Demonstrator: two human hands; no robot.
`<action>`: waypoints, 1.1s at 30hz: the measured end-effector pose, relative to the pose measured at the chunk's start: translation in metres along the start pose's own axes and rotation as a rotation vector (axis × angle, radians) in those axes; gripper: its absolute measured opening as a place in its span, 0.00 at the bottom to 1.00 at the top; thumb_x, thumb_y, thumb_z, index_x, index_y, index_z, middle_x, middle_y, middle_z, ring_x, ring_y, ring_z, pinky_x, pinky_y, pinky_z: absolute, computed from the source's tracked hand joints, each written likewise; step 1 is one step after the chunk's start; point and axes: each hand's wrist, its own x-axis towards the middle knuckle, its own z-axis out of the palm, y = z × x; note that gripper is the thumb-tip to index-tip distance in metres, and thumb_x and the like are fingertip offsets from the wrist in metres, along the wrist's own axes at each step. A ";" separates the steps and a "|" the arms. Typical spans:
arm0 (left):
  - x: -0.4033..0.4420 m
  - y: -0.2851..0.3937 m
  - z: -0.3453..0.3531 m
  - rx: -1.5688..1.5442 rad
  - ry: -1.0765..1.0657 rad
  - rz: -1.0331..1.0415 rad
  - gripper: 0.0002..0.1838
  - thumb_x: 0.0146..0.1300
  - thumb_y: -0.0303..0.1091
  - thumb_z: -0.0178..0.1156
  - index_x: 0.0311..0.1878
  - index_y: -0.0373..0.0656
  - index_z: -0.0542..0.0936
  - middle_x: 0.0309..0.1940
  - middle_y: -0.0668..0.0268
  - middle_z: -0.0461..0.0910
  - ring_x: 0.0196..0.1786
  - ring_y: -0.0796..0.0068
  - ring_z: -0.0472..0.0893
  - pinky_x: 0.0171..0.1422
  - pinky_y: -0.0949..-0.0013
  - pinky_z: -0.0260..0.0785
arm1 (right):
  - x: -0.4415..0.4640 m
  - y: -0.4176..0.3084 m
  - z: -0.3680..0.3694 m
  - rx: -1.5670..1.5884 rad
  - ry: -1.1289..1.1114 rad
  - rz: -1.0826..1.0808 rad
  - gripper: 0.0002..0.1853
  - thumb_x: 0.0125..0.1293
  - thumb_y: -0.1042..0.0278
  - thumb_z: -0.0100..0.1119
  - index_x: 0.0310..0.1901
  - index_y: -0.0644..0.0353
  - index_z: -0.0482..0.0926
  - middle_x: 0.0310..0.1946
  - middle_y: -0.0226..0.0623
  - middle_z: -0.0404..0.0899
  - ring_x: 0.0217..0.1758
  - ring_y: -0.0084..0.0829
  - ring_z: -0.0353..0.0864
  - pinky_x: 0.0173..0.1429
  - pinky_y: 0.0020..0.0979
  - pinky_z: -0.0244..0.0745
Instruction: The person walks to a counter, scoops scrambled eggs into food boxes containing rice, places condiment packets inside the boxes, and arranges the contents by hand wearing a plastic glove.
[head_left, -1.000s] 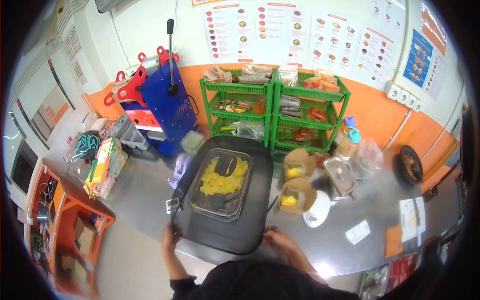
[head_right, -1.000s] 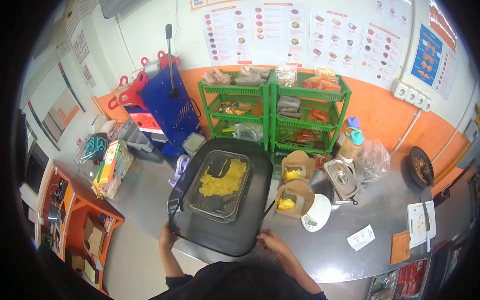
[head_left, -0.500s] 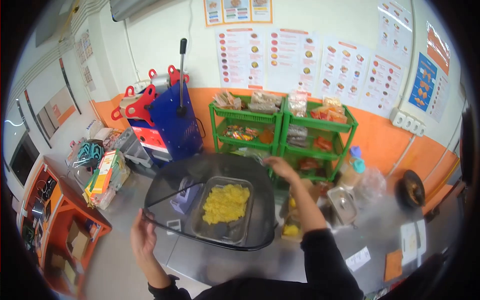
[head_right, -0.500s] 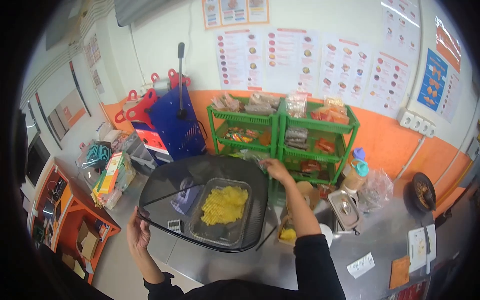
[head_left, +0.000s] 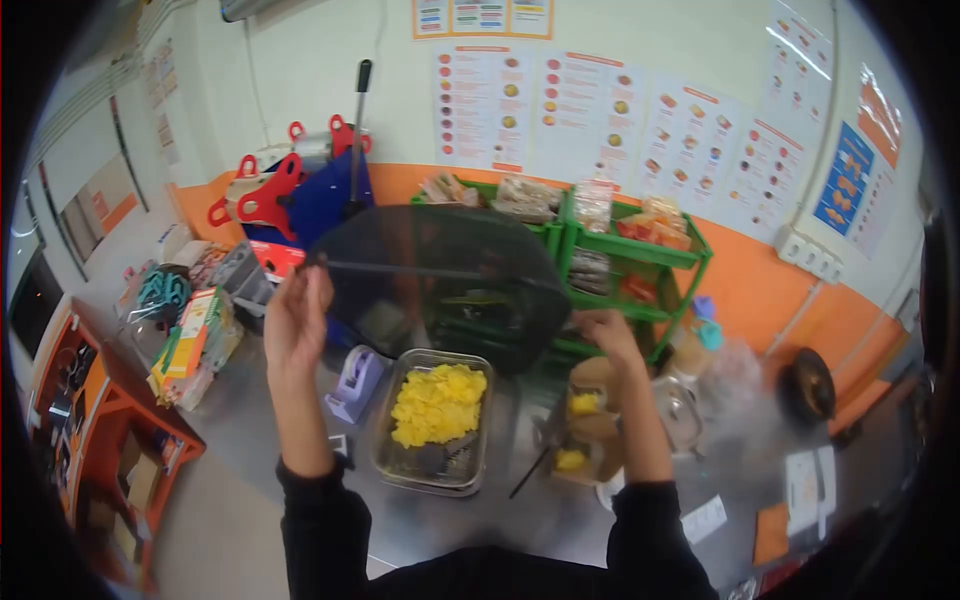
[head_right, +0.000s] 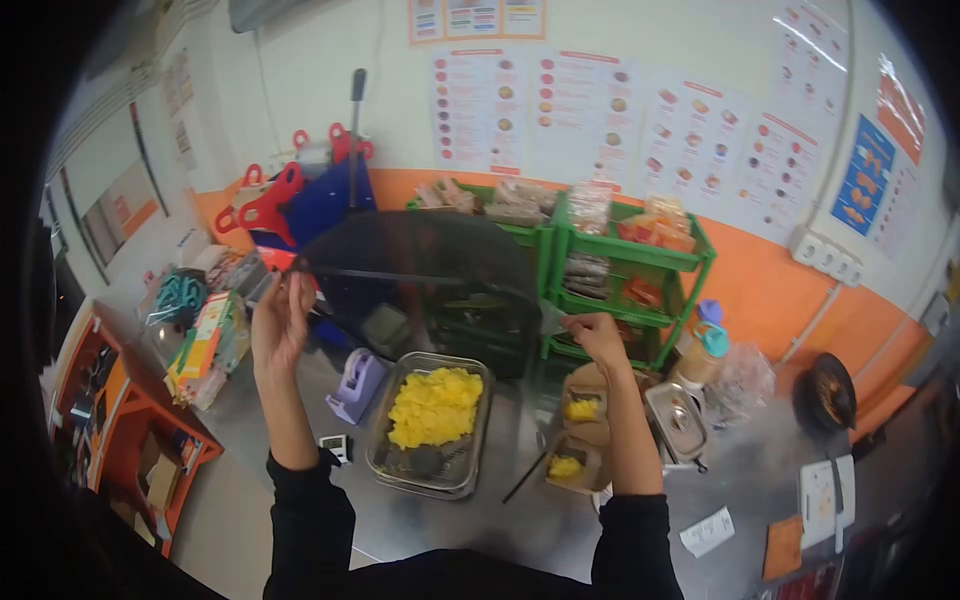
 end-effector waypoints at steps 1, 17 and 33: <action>0.020 0.004 -0.009 -0.037 -0.042 -0.024 0.11 0.68 0.27 0.51 0.45 0.26 0.74 0.47 0.45 0.75 0.50 0.61 0.76 0.54 0.77 0.77 | -0.013 0.002 -0.018 -0.063 0.064 -0.095 0.22 0.57 0.66 0.64 0.50 0.73 0.78 0.31 0.33 0.82 0.28 0.20 0.77 0.34 0.23 0.71; -0.129 -0.160 -0.027 0.861 -0.677 -0.388 0.16 0.67 0.34 0.52 0.54 0.34 0.75 0.49 0.57 0.78 0.52 0.69 0.78 0.58 0.67 0.68 | -0.264 -0.017 0.050 0.320 0.644 -0.339 0.08 0.59 0.83 0.61 0.36 0.63 0.72 0.33 0.28 0.72 0.37 0.18 0.72 0.43 0.20 0.70; -0.215 -0.275 -0.101 0.388 -0.024 -0.742 0.10 0.65 0.26 0.58 0.47 0.34 0.79 0.38 0.65 0.81 0.41 0.80 0.79 0.45 0.78 0.70 | -0.304 0.023 0.100 0.073 0.242 -0.248 0.07 0.60 0.74 0.62 0.35 0.63 0.73 0.33 0.34 0.73 0.39 0.29 0.71 0.46 0.28 0.65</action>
